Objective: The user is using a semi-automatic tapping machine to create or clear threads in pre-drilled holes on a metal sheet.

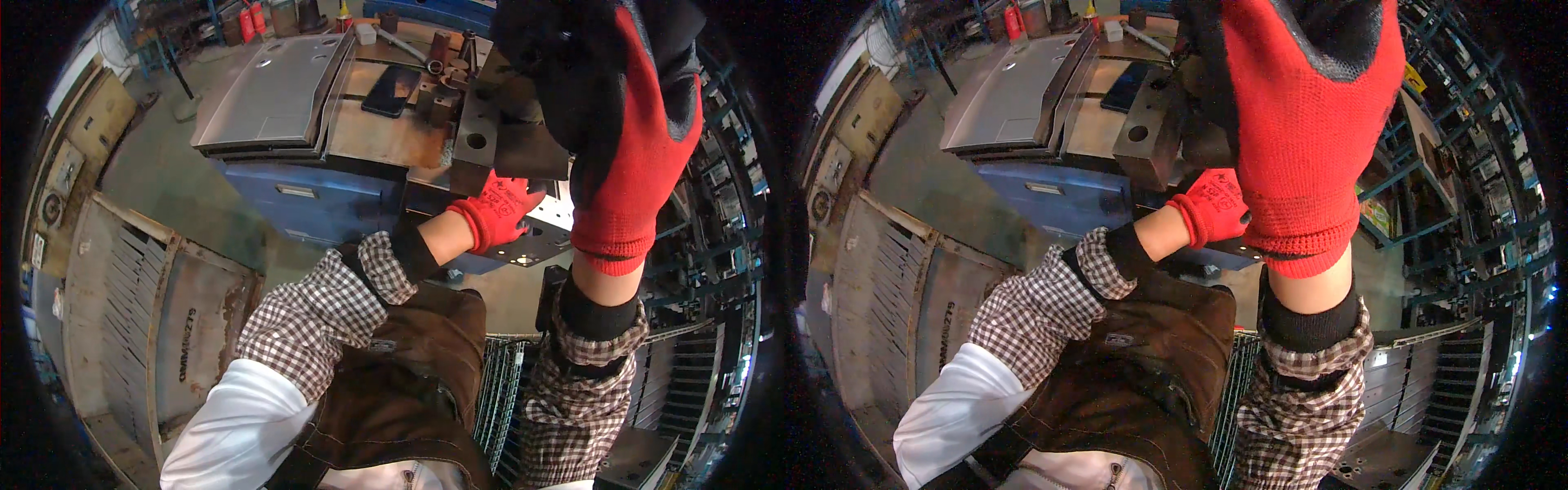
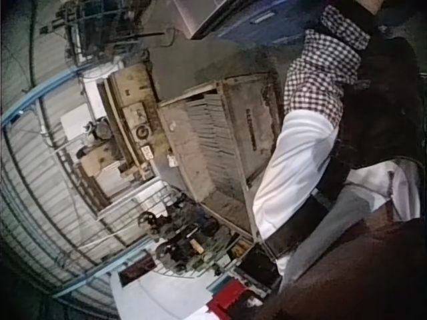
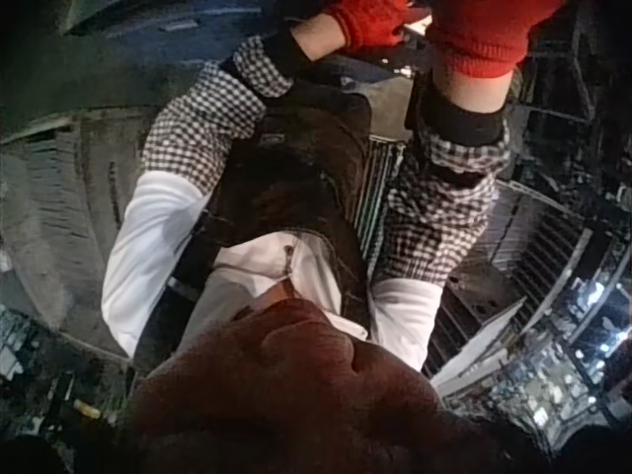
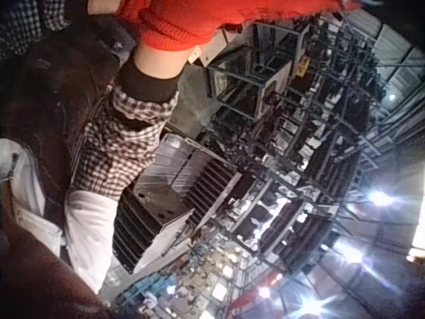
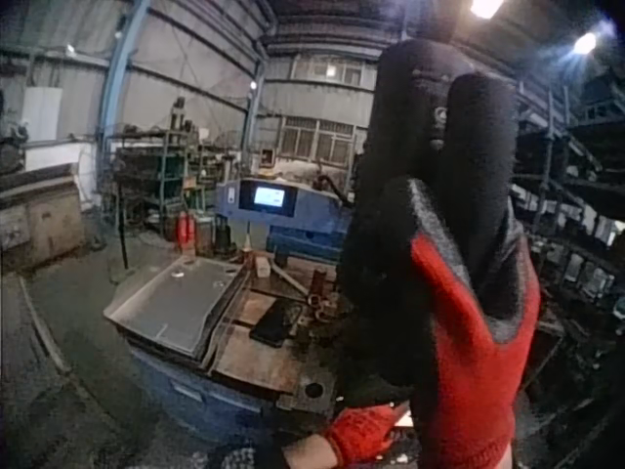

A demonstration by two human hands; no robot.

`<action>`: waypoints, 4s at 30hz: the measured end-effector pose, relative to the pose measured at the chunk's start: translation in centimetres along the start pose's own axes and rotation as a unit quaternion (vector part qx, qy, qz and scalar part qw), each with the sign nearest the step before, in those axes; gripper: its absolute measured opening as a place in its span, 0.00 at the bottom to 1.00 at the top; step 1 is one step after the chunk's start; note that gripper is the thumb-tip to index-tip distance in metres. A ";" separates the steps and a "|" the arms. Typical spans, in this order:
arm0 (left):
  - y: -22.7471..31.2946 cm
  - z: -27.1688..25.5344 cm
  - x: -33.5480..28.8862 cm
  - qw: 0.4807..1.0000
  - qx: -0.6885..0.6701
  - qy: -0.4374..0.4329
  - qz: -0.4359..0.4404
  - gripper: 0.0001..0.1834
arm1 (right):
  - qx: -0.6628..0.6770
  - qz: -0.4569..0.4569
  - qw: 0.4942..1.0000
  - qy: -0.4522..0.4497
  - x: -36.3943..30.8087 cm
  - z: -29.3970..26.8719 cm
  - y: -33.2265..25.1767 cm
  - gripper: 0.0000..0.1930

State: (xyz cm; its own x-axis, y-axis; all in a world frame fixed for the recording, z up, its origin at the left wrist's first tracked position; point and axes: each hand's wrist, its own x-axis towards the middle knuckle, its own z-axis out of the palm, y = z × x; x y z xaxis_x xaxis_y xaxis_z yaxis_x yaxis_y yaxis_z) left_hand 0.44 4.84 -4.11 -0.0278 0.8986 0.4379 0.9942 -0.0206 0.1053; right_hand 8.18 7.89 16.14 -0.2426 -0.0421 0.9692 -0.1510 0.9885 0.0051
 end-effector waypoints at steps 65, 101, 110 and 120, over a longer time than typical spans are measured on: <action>2.9 -0.9 2.6 1.000 0.000 -0.010 -0.005 0.38 | 0.103 0.131 0.986 -0.013 7.3 -17.5 12.1 0.26; 2.3 0.1 2.1 1.000 0.005 0.011 -0.003 0.37 | 0.094 0.177 0.980 0.005 2.7 -17.9 9.6 0.26; 2.0 0.0 1.7 1.000 0.009 0.012 -0.009 0.36 | 0.182 0.222 0.957 0.043 2.0 -15.9 10.9 0.22; 2.0 -0.2 1.9 1.000 0.000 0.005 -0.007 0.37 | -0.332 -0.132 0.933 -0.046 3.3 -13.6 9.5 0.21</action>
State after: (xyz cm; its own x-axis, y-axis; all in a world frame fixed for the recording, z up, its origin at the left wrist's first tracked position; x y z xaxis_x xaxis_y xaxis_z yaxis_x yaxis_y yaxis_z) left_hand 2.33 6.45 -2.86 -0.0425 0.8947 0.4446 0.9938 -0.0080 0.1112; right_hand 18.99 19.15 22.73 -0.3663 -0.2799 0.8874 0.4018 0.8127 0.4221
